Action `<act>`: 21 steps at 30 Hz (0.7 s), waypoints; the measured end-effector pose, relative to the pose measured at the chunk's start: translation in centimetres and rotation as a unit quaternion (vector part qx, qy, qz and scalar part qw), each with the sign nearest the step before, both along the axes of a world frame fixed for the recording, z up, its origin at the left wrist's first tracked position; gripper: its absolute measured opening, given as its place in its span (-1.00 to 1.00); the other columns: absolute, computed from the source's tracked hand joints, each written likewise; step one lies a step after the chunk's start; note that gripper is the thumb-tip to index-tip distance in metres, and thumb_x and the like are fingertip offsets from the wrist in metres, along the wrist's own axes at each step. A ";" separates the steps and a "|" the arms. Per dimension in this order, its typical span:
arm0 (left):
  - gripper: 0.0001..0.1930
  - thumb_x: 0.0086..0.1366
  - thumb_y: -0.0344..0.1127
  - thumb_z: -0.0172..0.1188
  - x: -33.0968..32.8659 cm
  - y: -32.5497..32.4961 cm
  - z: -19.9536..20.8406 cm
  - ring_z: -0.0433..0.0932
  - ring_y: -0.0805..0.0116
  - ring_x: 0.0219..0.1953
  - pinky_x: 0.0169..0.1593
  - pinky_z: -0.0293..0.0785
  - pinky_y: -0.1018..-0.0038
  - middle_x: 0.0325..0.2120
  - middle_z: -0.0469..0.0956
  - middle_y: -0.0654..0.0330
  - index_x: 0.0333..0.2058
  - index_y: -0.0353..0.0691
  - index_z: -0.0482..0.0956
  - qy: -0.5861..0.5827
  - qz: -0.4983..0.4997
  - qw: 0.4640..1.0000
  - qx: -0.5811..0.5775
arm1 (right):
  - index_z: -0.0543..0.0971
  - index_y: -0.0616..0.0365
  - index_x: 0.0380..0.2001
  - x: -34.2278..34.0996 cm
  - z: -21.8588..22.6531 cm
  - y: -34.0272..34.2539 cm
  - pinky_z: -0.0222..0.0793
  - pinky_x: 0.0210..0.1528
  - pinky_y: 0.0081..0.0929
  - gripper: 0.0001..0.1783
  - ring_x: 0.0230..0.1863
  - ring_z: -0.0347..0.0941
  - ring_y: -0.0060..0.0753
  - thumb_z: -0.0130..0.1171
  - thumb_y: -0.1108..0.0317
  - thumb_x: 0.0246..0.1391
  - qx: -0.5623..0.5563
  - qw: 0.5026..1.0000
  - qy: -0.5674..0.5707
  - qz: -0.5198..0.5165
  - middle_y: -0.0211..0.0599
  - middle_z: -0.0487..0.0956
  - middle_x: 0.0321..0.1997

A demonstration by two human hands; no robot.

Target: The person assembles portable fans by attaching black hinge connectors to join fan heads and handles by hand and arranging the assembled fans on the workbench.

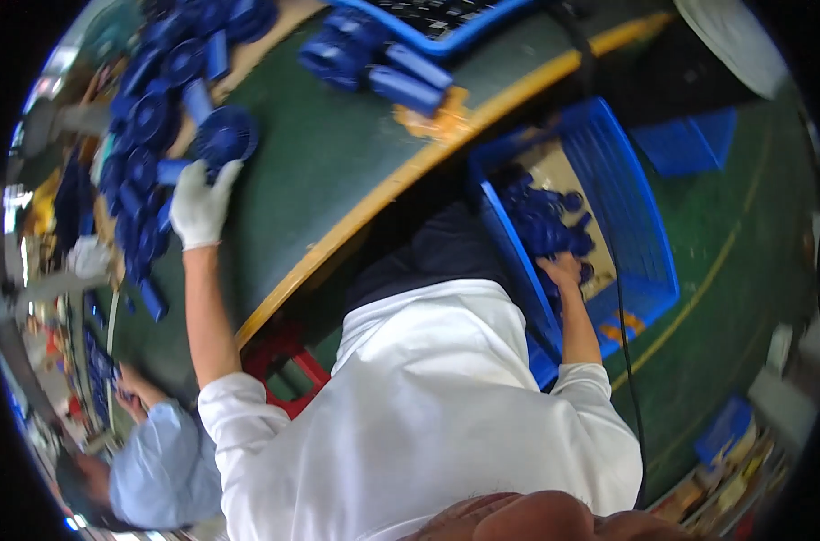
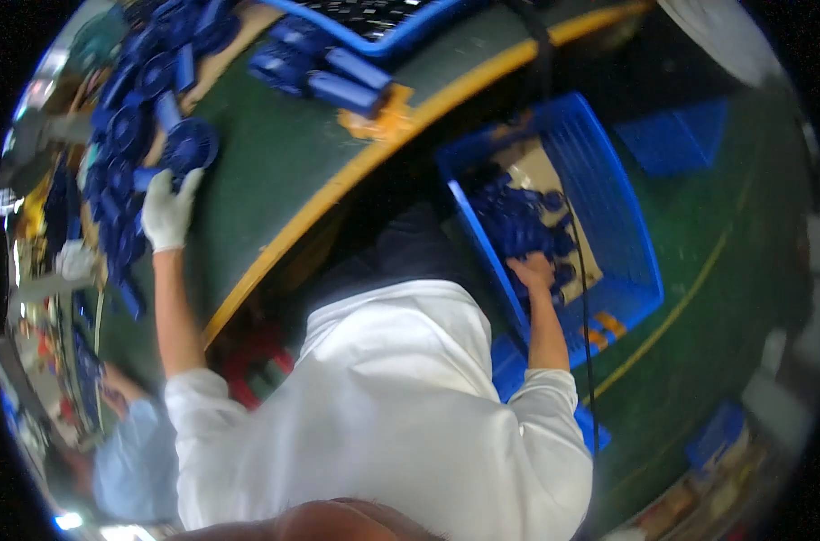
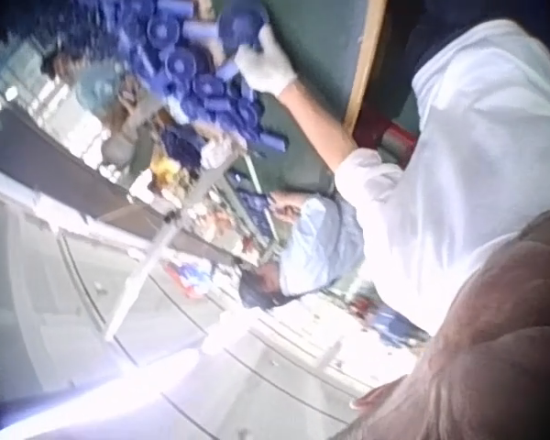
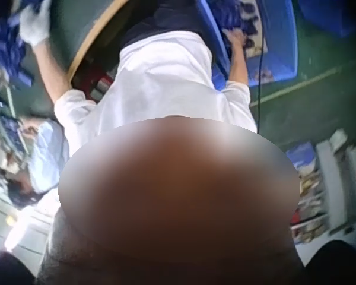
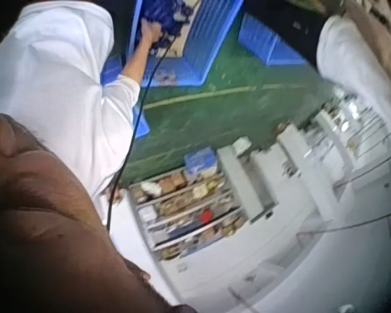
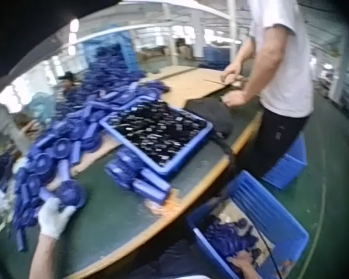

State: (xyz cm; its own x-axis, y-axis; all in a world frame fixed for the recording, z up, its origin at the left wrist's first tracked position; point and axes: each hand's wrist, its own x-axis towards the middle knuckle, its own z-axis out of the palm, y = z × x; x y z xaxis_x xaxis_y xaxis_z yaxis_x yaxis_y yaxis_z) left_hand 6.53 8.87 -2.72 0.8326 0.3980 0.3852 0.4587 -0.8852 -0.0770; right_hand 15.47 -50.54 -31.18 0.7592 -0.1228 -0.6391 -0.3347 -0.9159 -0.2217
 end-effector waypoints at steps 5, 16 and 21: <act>-0.55 -0.11 0.10 0.43 -0.5 -3.8 1.0 0.49 0.17 -0.46 -0.45 0.41 0.28 -0.54 0.42 0.20 -0.54 -0.14 0.47 -0.031 -0.120 0.991 0.052 | 0.56 0.22 0.01 -0.8 -12.2 -5.4 0.18 0.29 -0.15 -0.16 0.21 0.39 -0.02 0.39 -0.15 -0.31 0.070 0.996 0.043 -0.032 0.02 0.50 0.14; -0.55 -0.08 0.06 0.41 -3.3 -7.1 0.5 0.57 0.14 -0.32 -0.32 0.50 0.28 -0.43 0.56 0.15 -0.37 -0.16 0.56 -0.058 -0.045 0.995 -0.067 | 0.59 0.35 -0.40 2.6 7.2 11.2 0.38 -0.38 -0.47 -0.84 -0.48 0.49 -0.32 0.25 0.42 0.04 0.341 0.870 -0.355 0.037 -0.16 0.55 -0.46; -0.58 -0.06 0.08 0.40 -3.7 -6.7 -0.3 0.57 0.16 -0.38 -0.41 0.50 0.28 -0.47 0.53 0.16 -0.42 -0.12 0.53 -0.100 -0.072 0.990 -0.067 | 0.56 0.31 -0.44 2.3 20.2 20.3 0.36 -0.42 -0.51 -0.93 -0.52 0.44 -0.37 0.25 0.53 0.00 0.443 0.743 -0.475 0.164 -0.22 0.51 -0.49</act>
